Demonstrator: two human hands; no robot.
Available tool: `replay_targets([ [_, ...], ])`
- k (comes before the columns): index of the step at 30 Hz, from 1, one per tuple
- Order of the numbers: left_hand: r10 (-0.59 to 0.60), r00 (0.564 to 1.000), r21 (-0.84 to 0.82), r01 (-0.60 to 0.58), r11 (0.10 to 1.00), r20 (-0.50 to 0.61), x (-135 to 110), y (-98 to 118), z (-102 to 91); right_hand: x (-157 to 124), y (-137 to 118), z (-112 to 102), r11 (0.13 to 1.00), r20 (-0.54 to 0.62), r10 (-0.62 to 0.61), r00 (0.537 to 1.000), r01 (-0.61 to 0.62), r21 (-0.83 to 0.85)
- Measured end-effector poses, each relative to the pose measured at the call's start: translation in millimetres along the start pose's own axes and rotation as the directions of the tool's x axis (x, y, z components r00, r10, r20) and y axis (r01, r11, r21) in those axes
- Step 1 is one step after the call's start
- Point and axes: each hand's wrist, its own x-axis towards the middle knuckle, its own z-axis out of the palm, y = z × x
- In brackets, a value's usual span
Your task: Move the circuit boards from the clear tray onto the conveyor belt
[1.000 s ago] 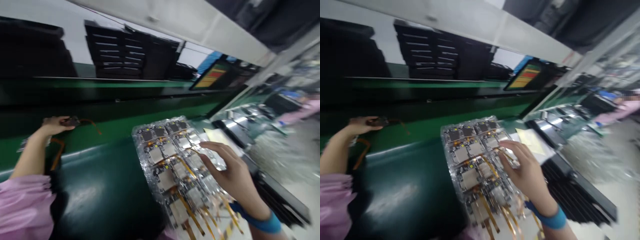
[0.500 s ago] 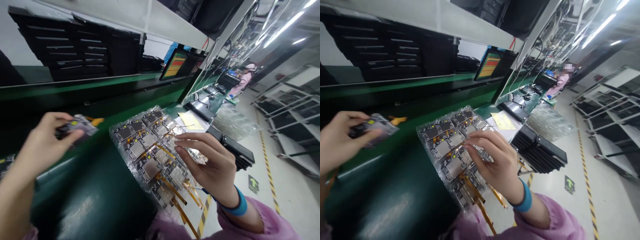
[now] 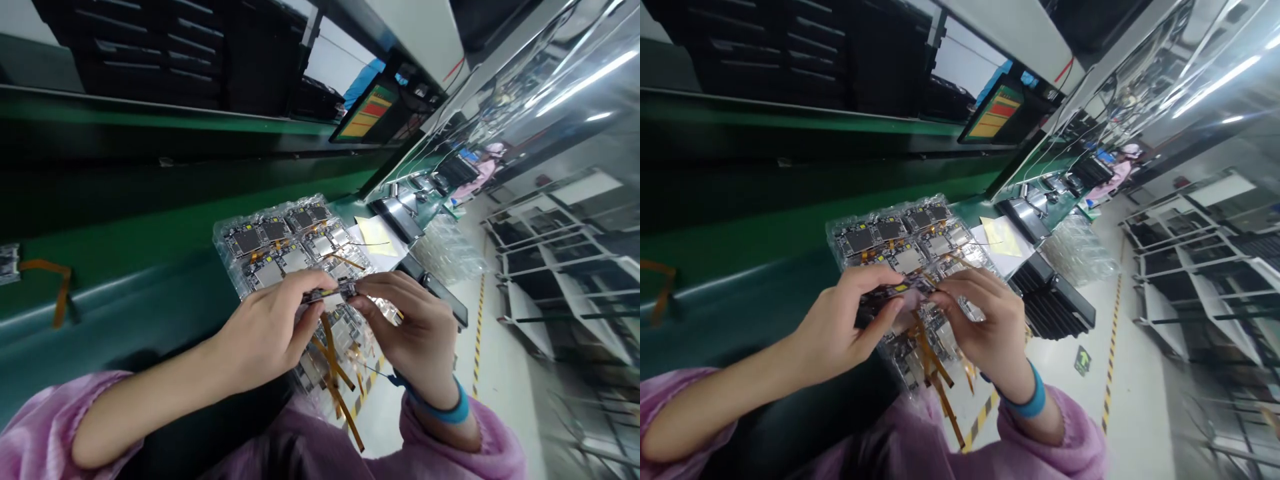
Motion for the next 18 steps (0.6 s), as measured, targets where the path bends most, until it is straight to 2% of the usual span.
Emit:
replay_targets([
  [2,-0.042,0.993,0.042,0.037,0.998,0.108,1,-8,-2.5,5,19,-9,0.984,0.163,0.176,0.971,-0.177,-0.006],
  [4,-0.111,0.967,0.158,0.075,0.985,0.228,2,-21,-5.6,9,49,-12,0.938,0.356,0.332,0.874,-0.346,-0.027],
  [6,-0.158,0.932,0.285,0.062,0.956,0.327,1,-35,-7.9,7,86,-6,0.884,0.499,0.419,0.758,-0.466,-0.034],
  [8,-0.17,0.904,0.361,0.019,0.932,0.392,-1,-48,-10.4,0,122,8,0.835,0.566,0.473,0.675,-0.548,-0.044],
  [9,-0.173,0.895,0.385,0.001,0.923,0.412,-3,-54,-12.8,-5,137,17,0.82,0.581,0.49,0.65,-0.569,-0.055],
  [11,-0.2,0.889,0.442,-0.003,0.897,0.412,-5,-65,-22.6,-14,157,32,0.812,0.59,0.51,0.626,-0.577,-0.091],
  [13,-0.249,0.896,0.523,0.022,0.852,0.368,-8,-76,-41.6,-23,164,42,0.82,0.57,0.524,0.633,-0.556,-0.137],
  [16,-0.352,0.893,0.677,0.076,0.732,0.281,-19,-103,-87.2,-30,156,48,0.823,0.517,0.559,0.648,-0.511,-0.25],
  [18,-0.449,0.867,0.778,0.125,0.616,0.216,-36,-130,-124.3,-32,146,49,0.807,0.471,0.591,0.655,-0.476,-0.35],
])
